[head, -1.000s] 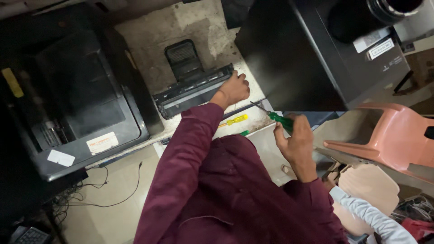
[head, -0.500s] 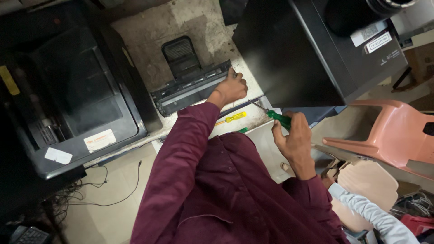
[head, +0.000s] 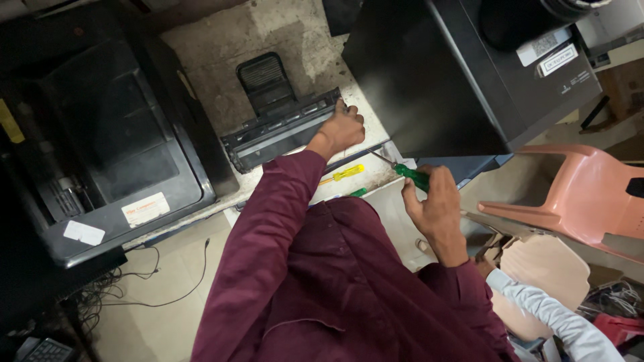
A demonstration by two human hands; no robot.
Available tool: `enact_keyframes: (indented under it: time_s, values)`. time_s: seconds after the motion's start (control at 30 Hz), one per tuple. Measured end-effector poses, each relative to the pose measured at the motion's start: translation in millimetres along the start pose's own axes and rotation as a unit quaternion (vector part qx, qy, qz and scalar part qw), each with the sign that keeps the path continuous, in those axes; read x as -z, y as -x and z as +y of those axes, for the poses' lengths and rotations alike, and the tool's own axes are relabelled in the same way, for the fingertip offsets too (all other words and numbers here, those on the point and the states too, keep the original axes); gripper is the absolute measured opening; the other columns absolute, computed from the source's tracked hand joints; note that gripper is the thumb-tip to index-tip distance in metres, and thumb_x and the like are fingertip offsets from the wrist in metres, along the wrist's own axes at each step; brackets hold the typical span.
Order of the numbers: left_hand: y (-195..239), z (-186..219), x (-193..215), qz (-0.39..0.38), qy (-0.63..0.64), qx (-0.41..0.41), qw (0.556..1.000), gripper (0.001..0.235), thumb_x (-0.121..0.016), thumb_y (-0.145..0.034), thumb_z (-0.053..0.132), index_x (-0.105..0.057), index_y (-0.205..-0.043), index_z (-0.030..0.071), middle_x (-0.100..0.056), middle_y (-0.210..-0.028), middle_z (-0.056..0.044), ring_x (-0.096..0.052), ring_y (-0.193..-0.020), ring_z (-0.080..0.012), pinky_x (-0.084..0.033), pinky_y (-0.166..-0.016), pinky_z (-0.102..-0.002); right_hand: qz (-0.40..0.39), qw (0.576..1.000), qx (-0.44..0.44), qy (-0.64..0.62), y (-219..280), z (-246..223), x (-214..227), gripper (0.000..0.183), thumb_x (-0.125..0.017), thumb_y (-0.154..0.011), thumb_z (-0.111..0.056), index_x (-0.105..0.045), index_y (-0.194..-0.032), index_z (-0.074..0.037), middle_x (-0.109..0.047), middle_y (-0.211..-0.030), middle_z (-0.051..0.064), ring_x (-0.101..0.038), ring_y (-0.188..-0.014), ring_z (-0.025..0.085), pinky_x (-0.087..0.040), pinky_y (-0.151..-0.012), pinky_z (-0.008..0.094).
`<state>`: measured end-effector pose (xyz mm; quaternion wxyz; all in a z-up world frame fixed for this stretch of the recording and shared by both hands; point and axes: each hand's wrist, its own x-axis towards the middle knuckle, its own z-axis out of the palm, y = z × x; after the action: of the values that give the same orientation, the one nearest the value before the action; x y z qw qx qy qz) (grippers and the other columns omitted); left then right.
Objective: The person uses a green screwdriver to disassemble a printer toner cartridge on a workbench. They remove screws, separate the casing, and handle internal components including the drum unit. The person then reassembles the cartridge and secures it with screws.
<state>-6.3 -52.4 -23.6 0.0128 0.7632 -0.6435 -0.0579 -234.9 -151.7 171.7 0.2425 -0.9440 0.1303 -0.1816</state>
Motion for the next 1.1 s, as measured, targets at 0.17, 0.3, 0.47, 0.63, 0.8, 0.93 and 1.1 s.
enact_keyframes:
  time_s: [0.17, 0.3, 0.47, 0.63, 0.8, 0.93, 1.1]
  values:
    - [2.1, 0.6, -2.4, -0.009, -0.008, -0.007, 1.000, 0.021, -0.062, -0.086, 0.014, -0.079, -0.095, 0.006, -0.069, -0.108, -0.019, -0.060, -0.115, -0.0423, -0.035, -0.104, -0.078, -0.002, 1.000, 0.007, 0.000, 2.4, 0.6, -0.4, 0.028, -0.075, -0.090, -0.006, -0.057, -0.110, 0.003, -0.059, -0.094, 0.020, -0.061, -0.084, 0.038, -0.049, -0.073, 0.046]
    - [1.7, -0.2, -3.7, 0.009, -0.007, -0.007, 1.000, 0.022, -0.061, -0.086, 0.012, -0.079, -0.097, 0.004, -0.069, -0.109, -0.019, -0.060, -0.116, -0.0431, -0.035, -0.104, -0.078, 0.003, 1.000, -0.003, 0.005, 4.5, 0.4, -1.4, 0.027, -0.075, -0.090, -0.007, -0.058, -0.109, 0.002, -0.059, -0.093, 0.020, -0.061, -0.084, 0.038, -0.049, -0.072, 0.046]
    - [2.5, 0.7, -2.1, -0.019, -0.017, -0.010, 1.000, 0.024, -0.060, -0.089, 0.011, -0.078, -0.102, 0.003, -0.069, -0.112, -0.020, -0.060, -0.117, -0.0428, -0.035, -0.105, -0.078, -0.015, 1.000, -0.016, 0.004, 4.4, 1.4, -0.6, 0.027, -0.074, -0.090, -0.008, -0.058, -0.108, 0.002, -0.059, -0.093, 0.020, -0.062, -0.083, 0.037, -0.049, -0.072, 0.046]
    - [1.9, 0.2, -3.4, -0.017, -0.028, -0.018, 0.999, 0.025, -0.060, -0.088, 0.011, -0.077, -0.103, 0.002, -0.069, -0.112, -0.021, -0.059, -0.118, -0.0430, -0.035, -0.103, -0.078, -0.015, 1.000, -0.023, -0.012, 3.5, -0.3, -0.2, 0.026, -0.073, -0.091, -0.009, -0.058, -0.109, 0.002, -0.060, -0.094, 0.020, -0.063, -0.083, 0.037, -0.050, -0.072, 0.045]
    - [1.4, -0.1, -9.2, -0.002, -0.024, -0.018, 1.000, 0.025, -0.058, -0.091, 0.012, -0.076, -0.104, -0.001, -0.069, -0.111, -0.021, -0.059, -0.117, -0.0420, -0.036, -0.103, -0.079, -0.021, 0.999, -0.028, 0.001, 2.2, -1.0, 1.0, 0.027, -0.074, -0.090, -0.010, -0.058, -0.108, 0.002, -0.060, -0.094, 0.020, -0.062, -0.083, 0.037, -0.049, -0.072, 0.046]
    - [0.7, 0.0, -10.0, -0.007, -0.023, -0.015, 1.000, 0.025, -0.058, -0.090, 0.012, -0.077, -0.102, 0.001, -0.069, -0.111, -0.020, -0.058, -0.119, -0.0407, -0.035, -0.103, -0.079, -0.017, 1.000, -0.016, 0.000, 1.1, -1.3, 1.2, 0.026, -0.073, -0.090, -0.009, -0.058, -0.109, 0.002, -0.060, -0.094, 0.020, -0.061, -0.084, 0.038, -0.049, -0.074, 0.046]
    - [2.0, 1.1, -5.7, -0.006, -0.021, -0.012, 1.000, 0.024, -0.058, -0.089, 0.011, -0.077, -0.101, 0.001, -0.069, -0.111, -0.019, -0.059, -0.119, -0.0400, -0.035, -0.104, -0.078, -0.022, 1.000, -0.018, 0.010, 0.6, -1.5, 0.8, 0.027, -0.074, -0.090, -0.009, -0.059, -0.109, 0.002, -0.059, -0.093, 0.020, -0.061, -0.083, 0.039, -0.048, -0.074, 0.047]
